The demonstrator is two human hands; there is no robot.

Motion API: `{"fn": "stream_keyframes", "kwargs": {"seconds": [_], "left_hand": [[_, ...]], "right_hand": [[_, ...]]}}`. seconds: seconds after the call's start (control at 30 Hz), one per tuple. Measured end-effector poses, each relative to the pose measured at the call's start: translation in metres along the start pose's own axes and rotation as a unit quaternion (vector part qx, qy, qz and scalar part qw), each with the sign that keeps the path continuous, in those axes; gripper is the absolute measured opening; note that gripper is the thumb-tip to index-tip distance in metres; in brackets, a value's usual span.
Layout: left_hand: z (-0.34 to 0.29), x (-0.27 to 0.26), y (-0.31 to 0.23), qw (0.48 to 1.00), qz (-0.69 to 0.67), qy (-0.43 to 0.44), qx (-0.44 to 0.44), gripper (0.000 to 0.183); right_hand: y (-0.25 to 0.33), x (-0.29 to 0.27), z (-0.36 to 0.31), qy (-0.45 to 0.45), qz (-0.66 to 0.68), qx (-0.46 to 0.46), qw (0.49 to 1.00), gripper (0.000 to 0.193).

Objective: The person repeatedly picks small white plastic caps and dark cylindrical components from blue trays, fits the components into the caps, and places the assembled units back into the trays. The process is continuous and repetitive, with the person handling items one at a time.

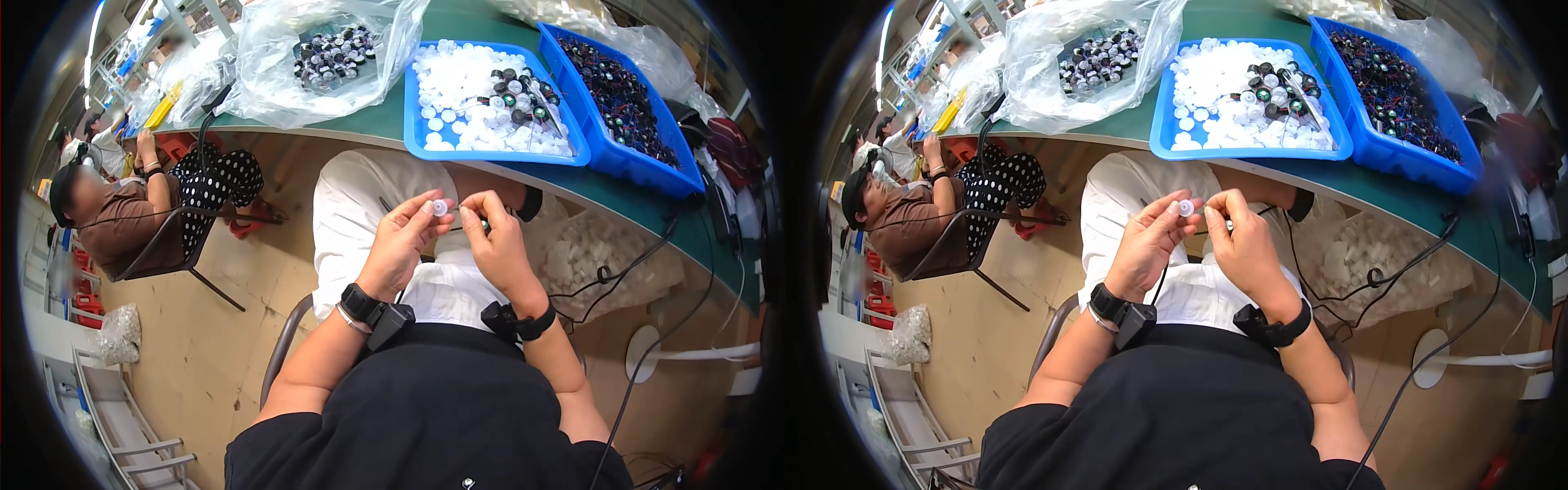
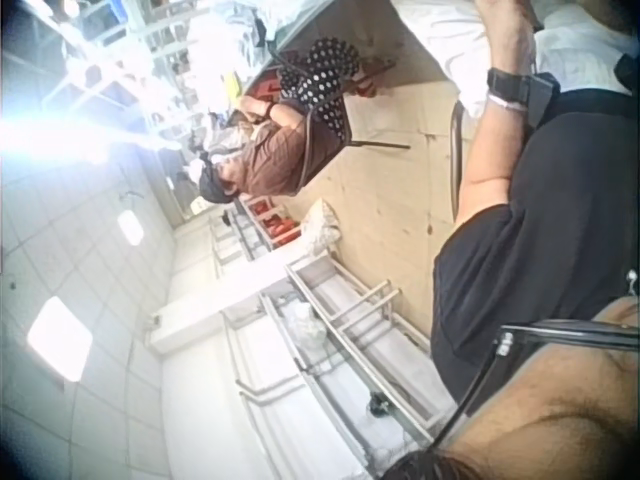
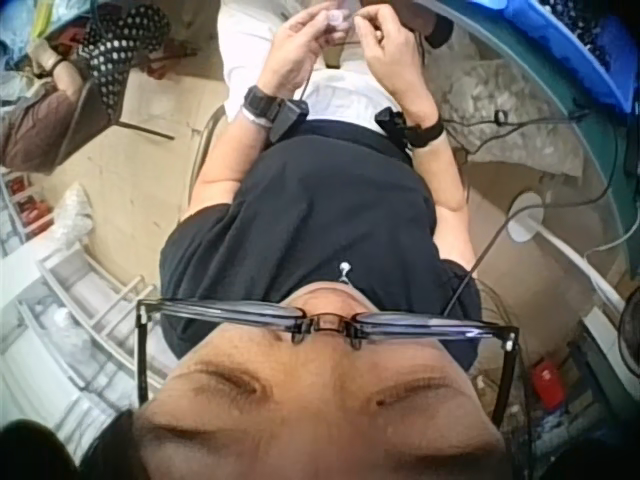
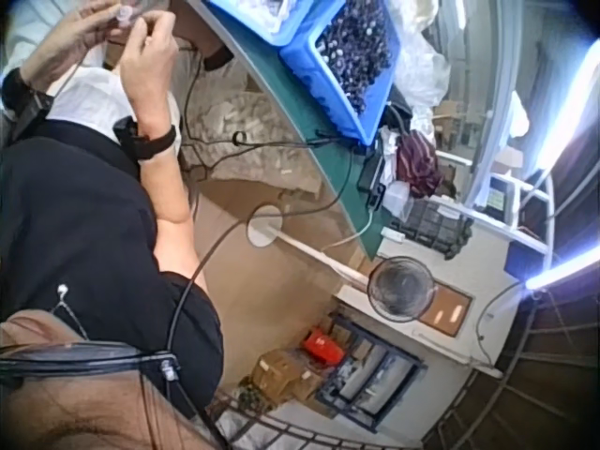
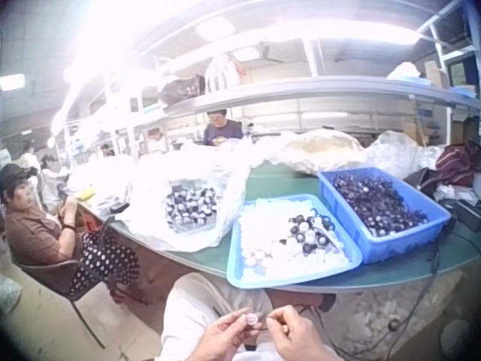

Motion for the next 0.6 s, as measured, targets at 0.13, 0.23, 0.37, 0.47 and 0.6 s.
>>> {"fn": "stream_keyframes", "kwargs": {"seconds": [0.13,0.23,0.37,0.47,0.6], "left_hand": [[0.0,-0.002,0.006,0.998,-0.035,0.008,-0.051,0.031],[0.002,-0.006,0.011,0.996,-0.052,0.008,-0.07,0.031],[0.001,-0.006,0.013,0.994,-0.065,0.013,-0.082,0.033],[0.001,-0.006,0.014,0.994,-0.063,0.011,-0.086,0.033],[0.004,-0.011,0.022,0.991,-0.081,0.03,-0.1,0.031]], "right_hand": [[0.014,-0.003,-0.001,-0.049,-0.029,-0.069,0.996,0.005],[0.016,-0.004,-0.002,-0.071,-0.05,-0.105,0.991,0.005],[0.018,-0.004,-0.005,-0.078,-0.076,-0.119,0.987,0.005],[0.016,-0.005,-0.005,-0.078,-0.085,-0.116,0.986,0.005],[0.02,-0.005,-0.005,-0.083,-0.078,-0.127,0.985,0.004]]}}
Point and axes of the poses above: each hand's wrist, its own z-axis towards the middle knuckle, its own x-axis out of the palm, y = z × x, the point moved 8 cm from there along z, towards the middle knuckle, and after that the axes turned 14 degrees about -y, right-handed, at the moved point
